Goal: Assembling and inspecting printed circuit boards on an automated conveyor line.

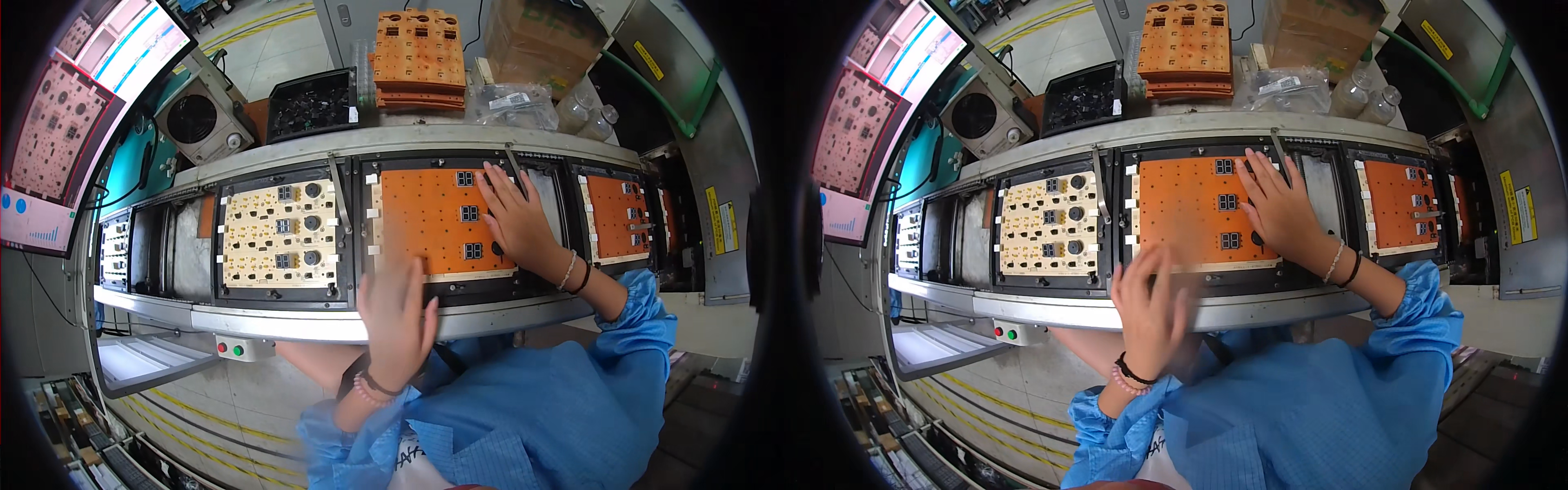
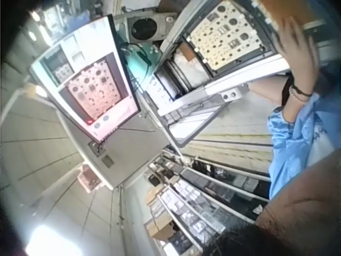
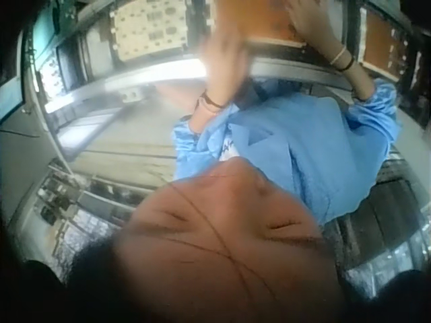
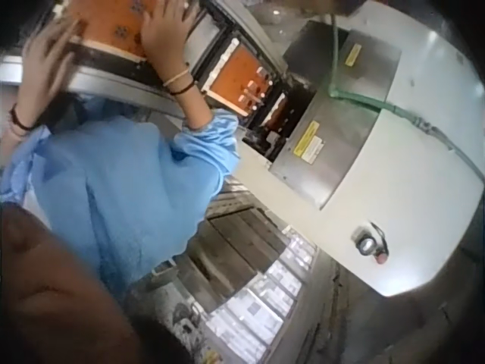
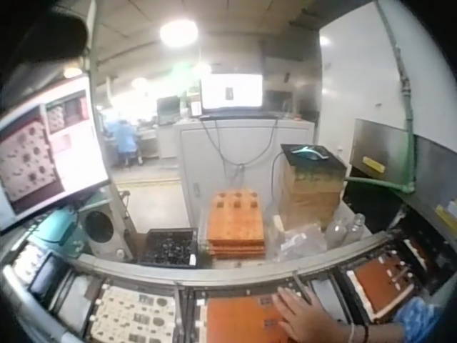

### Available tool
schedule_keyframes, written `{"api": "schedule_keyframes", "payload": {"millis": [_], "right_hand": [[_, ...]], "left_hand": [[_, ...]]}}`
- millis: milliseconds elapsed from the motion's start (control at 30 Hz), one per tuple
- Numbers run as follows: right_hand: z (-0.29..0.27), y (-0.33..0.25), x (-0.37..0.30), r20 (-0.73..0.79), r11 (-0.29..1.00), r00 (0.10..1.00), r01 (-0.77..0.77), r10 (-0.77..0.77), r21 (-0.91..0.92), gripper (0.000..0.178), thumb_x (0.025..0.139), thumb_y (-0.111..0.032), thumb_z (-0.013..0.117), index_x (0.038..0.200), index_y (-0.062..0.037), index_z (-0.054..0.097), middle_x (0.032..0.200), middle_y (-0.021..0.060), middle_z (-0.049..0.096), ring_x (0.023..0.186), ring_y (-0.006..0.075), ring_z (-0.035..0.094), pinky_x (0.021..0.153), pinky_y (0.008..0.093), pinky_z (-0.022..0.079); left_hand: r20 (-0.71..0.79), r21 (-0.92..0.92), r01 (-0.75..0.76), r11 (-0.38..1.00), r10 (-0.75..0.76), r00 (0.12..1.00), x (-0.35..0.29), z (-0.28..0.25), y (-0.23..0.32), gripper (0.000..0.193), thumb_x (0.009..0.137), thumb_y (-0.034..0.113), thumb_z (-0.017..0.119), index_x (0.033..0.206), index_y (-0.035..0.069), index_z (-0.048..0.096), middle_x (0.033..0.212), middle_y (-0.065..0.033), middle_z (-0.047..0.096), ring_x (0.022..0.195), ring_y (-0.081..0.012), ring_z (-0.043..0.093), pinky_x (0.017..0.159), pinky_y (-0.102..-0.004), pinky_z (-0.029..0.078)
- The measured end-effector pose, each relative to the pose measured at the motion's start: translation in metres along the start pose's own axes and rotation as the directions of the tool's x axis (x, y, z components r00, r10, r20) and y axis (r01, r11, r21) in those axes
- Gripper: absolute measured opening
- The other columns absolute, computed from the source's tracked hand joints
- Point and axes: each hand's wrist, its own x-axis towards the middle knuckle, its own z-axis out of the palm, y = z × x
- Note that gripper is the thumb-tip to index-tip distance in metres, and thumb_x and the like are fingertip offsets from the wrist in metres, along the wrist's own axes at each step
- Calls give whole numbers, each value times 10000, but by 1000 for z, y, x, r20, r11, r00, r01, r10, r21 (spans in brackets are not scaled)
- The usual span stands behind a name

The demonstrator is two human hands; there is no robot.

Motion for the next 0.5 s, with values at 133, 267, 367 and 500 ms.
{"api": "schedule_keyframes", "payload": {"millis": [133,267,367,500], "right_hand": [[0,1,-2,5,1000,1000,0,0,-19,647,976,-204,498,1545,-12,257,1589,200,279,1471,322,283,1187,525,159],[1,-2,2,15,998,1000,1,0,-68,663,966,-201,519,1543,-7,257,1589,201,277,1472,318,282,1189,518,166],[3,0,2,17,994,1000,4,-2,-107,673,959,-206,536,1539,-1,263,1587,203,278,1469,316,286,1189,513,177],[-4,1,4,46,990,999,16,-9,-142,691,950,-203,552,1543,-5,257,1585,203,279,1463,316,297,1184,513,207]], "left_hand": [[108,237,-94,967,70,992,-2,0,-19,642,856,215,706,1414,-7,478,1455,-171,493,1366,-294,453,1158,-516,251],[128,175,-23,984,1,992,-5,0,-16,684,855,255,717,1422,-27,459,1471,-179,481,1376,-271,455,1170,-499,252],[129,99,-8,995,-5,992,-2,0,-17,678,859,248,710,1418,-40,458,1465,-173,489,1381,-280,448,1168,-490,258],[125,133,-63,989,46,991,-2,0,-25,649,853,242,712,1403,-18,485,1469,-170,483,1384,-282,441,1162,-476,267]]}}
